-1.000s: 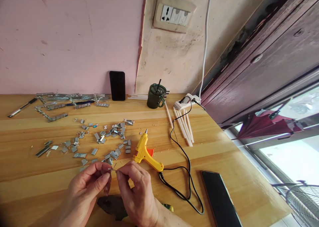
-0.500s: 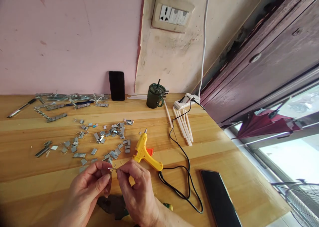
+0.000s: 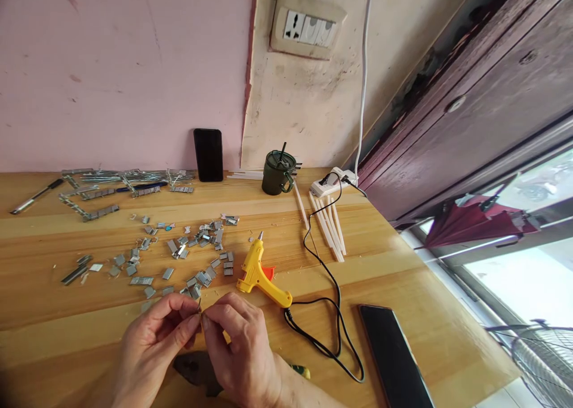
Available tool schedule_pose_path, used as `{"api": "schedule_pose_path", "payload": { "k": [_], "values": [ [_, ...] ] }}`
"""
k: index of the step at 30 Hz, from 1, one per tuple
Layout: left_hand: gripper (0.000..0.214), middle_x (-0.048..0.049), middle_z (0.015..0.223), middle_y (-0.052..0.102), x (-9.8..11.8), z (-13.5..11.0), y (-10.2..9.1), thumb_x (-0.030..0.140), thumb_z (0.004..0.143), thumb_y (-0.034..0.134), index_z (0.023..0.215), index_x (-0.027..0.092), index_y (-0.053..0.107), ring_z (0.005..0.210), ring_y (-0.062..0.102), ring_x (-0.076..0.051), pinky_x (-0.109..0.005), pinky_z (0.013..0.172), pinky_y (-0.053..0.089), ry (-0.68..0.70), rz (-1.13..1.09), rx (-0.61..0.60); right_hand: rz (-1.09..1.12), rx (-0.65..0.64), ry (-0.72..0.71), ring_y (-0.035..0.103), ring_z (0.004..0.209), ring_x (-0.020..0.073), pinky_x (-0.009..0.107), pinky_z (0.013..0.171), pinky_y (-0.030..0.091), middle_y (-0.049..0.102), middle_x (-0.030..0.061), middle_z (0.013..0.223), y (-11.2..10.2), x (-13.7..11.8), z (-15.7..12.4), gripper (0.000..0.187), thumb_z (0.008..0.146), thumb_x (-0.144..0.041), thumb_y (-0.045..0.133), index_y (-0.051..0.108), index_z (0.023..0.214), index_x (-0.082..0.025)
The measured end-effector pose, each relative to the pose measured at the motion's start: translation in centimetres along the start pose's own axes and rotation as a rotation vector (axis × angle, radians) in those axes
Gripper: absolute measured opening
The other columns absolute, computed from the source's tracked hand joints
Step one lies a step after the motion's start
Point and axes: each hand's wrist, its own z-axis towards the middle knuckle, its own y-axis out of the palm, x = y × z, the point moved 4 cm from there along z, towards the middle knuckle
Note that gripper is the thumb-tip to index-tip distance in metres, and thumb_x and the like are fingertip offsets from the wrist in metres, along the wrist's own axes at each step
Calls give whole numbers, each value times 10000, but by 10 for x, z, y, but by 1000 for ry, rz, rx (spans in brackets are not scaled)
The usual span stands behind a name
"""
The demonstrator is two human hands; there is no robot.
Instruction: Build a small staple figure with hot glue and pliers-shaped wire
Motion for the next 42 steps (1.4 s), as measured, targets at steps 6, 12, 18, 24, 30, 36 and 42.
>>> {"api": "schedule_pose_path", "payload": {
  "k": [6,12,18,24,30,36,42],
  "values": [
    [108,31,575,583,1,4,-6,305,699,690,661,208,663,550,517,-132,-193,520,429,78,142,-54,-114,-54,-54,542,589,142,241,562,443,595,56,663,1,1,-1,172,860,-71,466,591,771,-148],
    [216,46,518,514,-4,4,-9,388,730,658,642,192,651,502,447,-111,-181,475,385,57,218,-49,-169,-63,-128,518,594,140,244,562,432,588,37,665,2,2,-1,176,852,-59,475,586,771,-168],
    [255,47,498,535,-11,5,-7,414,736,658,627,186,628,486,469,-101,-171,467,398,-7,29,-67,56,-68,73,525,589,131,238,565,434,583,36,659,2,8,-1,172,877,-130,472,604,769,-150],
    [237,51,529,553,-10,8,-11,405,756,659,660,190,634,509,475,-88,-153,490,407,25,-52,-61,520,-60,512,505,590,111,219,560,426,582,8,677,6,27,-9,259,905,-383,497,620,847,-161],
    [230,49,536,552,-8,7,-8,365,783,634,640,185,630,516,476,-94,-158,497,400,101,73,-109,751,-167,630,463,527,96,213,508,388,541,-1,602,15,29,-7,388,832,-514,557,581,718,-144],
    [216,44,545,559,-10,6,-8,328,812,593,647,192,624,511,496,-103,-163,486,409,221,219,-123,617,-159,674,456,559,95,209,523,383,533,-7,614,14,27,-10,368,808,-498,596,573,716,-142],
    [173,31,624,591,-4,3,-6,221,837,563,676,213,626,592,566,-119,-177,587,462,455,376,-150,711,-99,672,495,564,101,227,539,435,543,-6,651,16,25,-8,315,782,-455,638,564,788,-149]
  ]
}}
